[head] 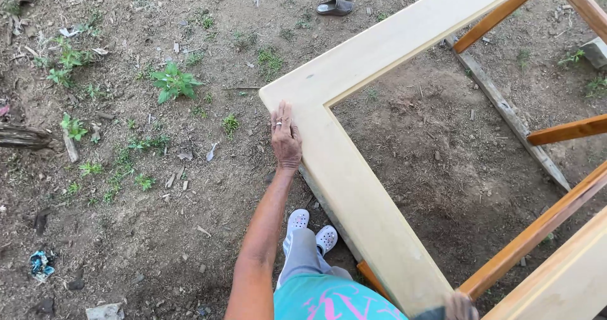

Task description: Sanding the surfaces and edges of a large wooden frame with sandpaper.

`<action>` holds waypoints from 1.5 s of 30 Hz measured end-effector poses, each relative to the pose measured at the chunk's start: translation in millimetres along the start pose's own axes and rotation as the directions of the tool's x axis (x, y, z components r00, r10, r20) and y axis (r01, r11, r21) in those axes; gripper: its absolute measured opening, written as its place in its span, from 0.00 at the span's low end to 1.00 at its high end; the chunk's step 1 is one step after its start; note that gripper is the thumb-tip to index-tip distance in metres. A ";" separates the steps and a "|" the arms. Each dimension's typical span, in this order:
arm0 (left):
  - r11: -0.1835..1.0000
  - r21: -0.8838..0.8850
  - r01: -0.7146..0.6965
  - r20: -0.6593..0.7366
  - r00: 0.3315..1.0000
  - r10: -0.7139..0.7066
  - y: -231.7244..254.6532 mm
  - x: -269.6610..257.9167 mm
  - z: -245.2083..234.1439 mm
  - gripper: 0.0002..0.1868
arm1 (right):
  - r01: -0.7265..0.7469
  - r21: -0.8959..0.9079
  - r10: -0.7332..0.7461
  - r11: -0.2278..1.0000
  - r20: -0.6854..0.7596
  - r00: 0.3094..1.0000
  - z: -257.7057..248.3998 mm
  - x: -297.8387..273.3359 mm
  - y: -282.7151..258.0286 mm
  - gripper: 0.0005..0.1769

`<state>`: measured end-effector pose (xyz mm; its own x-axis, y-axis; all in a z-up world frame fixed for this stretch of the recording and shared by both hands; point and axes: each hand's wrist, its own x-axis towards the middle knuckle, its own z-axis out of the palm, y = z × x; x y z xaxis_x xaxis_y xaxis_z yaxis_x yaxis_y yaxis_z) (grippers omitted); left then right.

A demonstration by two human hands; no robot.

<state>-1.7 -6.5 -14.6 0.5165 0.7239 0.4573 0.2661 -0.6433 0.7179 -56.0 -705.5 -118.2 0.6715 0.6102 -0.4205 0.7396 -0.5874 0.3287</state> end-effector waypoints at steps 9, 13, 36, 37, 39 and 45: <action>0.996 0.066 0.055 0.098 0.993 -0.061 -10.3 7.4 1.8 0.38 | 0.310 0.453 0.030 0.836 -0.602 0.798 -270.7 99.6 -87.4 0.45; 0.995 0.060 0.074 0.077 0.994 -0.079 -23.8 4.3 12.3 0.40 | 0.368 0.468 -0.045 0.803 -0.569 0.821 -357.6 203.3 -135.6 0.44; 0.949 -0.039 0.314 0.371 0.886 -0.278 -55.6 4.7 17.0 0.40 | 0.326 0.404 -0.045 0.855 -0.568 0.822 -387.4 273.8 -168.3 0.42; 0.948 -0.008 0.319 0.345 0.890 -0.297 -56.2 2.6 14.3 0.41 | 0.312 0.437 -0.023 0.844 -0.550 0.835 -380.4 243.5 -162.9 0.42; 0.961 0.015 0.276 0.306 0.914 -0.268 -56.8 2.1 14.0 0.41 | 0.243 0.452 0.043 0.858 -0.535 0.844 -364.4 184.8 -141.0 0.42; 0.971 0.050 0.232 0.237 0.942 -0.237 -57.8 0.3 10.0 0.40 | -0.045 0.484 0.320 0.874 -0.504 0.802 -240.2 21.5 -89.8 0.44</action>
<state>-8.8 28.4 -61.2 0.6163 0.7756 0.1363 0.4190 -0.4696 0.7771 -96.8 -511.9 46.3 0.7992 0.5690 0.1937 0.5935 -0.7982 -0.1036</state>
